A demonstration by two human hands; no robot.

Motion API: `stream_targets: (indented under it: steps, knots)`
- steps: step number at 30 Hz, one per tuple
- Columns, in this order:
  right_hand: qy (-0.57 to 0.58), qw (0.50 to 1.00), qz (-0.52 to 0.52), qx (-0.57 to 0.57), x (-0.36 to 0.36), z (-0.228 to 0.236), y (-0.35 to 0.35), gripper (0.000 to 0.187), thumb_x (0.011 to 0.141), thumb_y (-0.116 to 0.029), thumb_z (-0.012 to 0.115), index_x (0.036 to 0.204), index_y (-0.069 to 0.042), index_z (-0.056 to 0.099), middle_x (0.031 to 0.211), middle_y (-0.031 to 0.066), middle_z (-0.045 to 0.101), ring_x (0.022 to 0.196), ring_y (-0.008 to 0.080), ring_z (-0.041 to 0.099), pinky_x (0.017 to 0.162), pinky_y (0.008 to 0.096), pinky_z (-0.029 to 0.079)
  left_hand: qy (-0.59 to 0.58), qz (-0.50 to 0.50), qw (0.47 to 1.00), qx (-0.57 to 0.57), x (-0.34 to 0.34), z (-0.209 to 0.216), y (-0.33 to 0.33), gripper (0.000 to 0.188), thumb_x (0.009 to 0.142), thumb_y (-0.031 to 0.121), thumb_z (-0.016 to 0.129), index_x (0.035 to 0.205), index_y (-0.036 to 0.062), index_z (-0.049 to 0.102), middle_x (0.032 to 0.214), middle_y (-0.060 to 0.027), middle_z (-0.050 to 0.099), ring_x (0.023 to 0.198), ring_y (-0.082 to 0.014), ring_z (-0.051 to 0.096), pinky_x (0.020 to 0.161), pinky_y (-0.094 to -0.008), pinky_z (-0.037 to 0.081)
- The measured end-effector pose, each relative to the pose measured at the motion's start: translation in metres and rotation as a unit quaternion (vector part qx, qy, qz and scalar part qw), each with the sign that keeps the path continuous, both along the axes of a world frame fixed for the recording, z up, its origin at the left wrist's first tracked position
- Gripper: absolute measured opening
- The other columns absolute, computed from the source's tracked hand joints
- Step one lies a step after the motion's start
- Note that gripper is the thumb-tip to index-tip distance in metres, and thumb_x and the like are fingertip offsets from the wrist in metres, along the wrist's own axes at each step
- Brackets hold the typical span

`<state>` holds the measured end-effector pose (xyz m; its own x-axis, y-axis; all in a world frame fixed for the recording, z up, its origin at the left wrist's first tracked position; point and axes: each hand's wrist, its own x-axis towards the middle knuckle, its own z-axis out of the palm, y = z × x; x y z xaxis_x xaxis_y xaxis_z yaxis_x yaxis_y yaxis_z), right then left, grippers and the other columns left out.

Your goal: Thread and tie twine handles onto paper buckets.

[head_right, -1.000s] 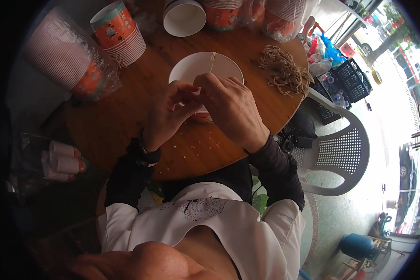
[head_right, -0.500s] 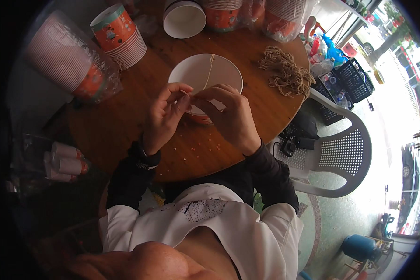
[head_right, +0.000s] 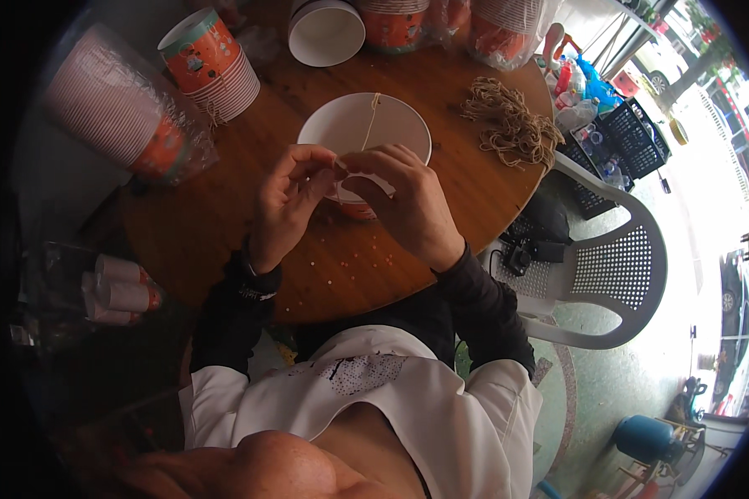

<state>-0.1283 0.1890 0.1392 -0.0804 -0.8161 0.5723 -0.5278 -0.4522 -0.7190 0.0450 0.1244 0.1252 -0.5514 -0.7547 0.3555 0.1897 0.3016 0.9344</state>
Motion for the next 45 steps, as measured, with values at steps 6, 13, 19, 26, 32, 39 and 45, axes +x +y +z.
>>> stream_targets:
  steps: [6,13,19,26,32,39,45]
  knots:
    - [0.108,0.991,-0.02,-0.075,-0.001,-0.003,0.0,0.016,0.077,0.0,0.073,0.092,-0.004,0.069,0.083,0.0068,0.067,0.082,0.023,0.065,0.074,0.0319,0.051,0.013,0.012,1.0,-0.001,0.0,-0.005,0.002,0.019,0.096,0.004,0.06,0.115,0.0008,0.054,0.101,-0.0028,0.061,0.088,-0.0066,0.059,0.08,-0.0215,0.05]
    - [0.074,0.992,-0.06,-0.077,0.006,-0.009,0.002,0.015,0.073,-0.002,0.071,0.086,-0.008,0.066,0.08,0.0034,0.063,0.078,0.024,0.061,0.074,0.0356,0.047,-0.031,0.066,0.995,-0.065,0.0,-0.007,0.005,0.016,0.095,0.001,0.061,0.111,0.0021,0.059,0.099,-0.0009,0.063,0.083,-0.0053,0.06,0.074,-0.02,0.051]
    - [0.067,0.992,-0.065,-0.089,0.006,-0.01,0.002,0.014,0.075,-0.001,0.071,0.087,-0.006,0.064,0.08,0.0054,0.063,0.079,0.0253,0.061,0.073,0.0363,0.048,-0.057,0.123,0.969,-0.206,-0.004,0.001,0.008,0.013,0.092,0.001,0.063,0.105,0.001,0.065,0.093,-0.0031,0.066,0.077,-0.0071,0.063,0.066,-0.0221,0.052]
    - [0.079,0.991,-0.067,-0.084,0.004,-0.012,0.0,0.012,0.079,-0.003,0.068,0.09,-0.005,0.063,0.084,0.0075,0.062,0.083,0.0281,0.059,0.075,0.038,0.047,-0.091,0.105,0.964,-0.228,-0.002,0.007,0.003,0.011,0.091,0.002,0.063,0.101,0.0011,0.065,0.09,-0.0068,0.066,0.079,-0.0147,0.067,0.062,-0.0266,0.055]
    - [0.093,0.993,-0.032,-0.065,0.004,-0.011,0.001,0.011,0.082,-0.005,0.066,0.092,-0.006,0.063,0.086,0.0079,0.061,0.084,0.0294,0.058,0.077,0.0384,0.046,-0.043,-0.055,0.998,-0.008,0.008,0.003,-0.009,0.016,0.098,0.012,0.058,0.106,0.0004,0.063,0.09,-0.0023,0.065,0.082,-0.0082,0.062,0.073,-0.0234,0.052]
    - [0.037,0.994,-0.016,-0.099,0.009,-0.01,0.003,0.02,0.078,-0.005,0.071,0.096,-0.007,0.064,0.091,0.0064,0.063,0.086,0.0286,0.06,0.078,0.0376,0.046,0.013,-0.099,0.982,0.16,0.008,0.013,-0.006,0.023,0.098,0.02,0.06,0.106,-0.0006,0.065,0.088,-0.0009,0.066,0.081,-0.005,0.06,0.076,-0.0209,0.05]
    - [0.085,0.986,-0.023,-0.141,0.006,-0.01,0.002,0.025,0.077,-0.003,0.073,0.1,-0.007,0.065,0.092,0.0068,0.064,0.086,0.0285,0.061,0.078,0.0375,0.048,0.004,-0.103,0.985,0.138,0.008,0.012,-0.007,0.021,0.097,0.016,0.062,0.107,-0.002,0.066,0.091,-0.0019,0.067,0.082,-0.0062,0.062,0.076,-0.0207,0.051]
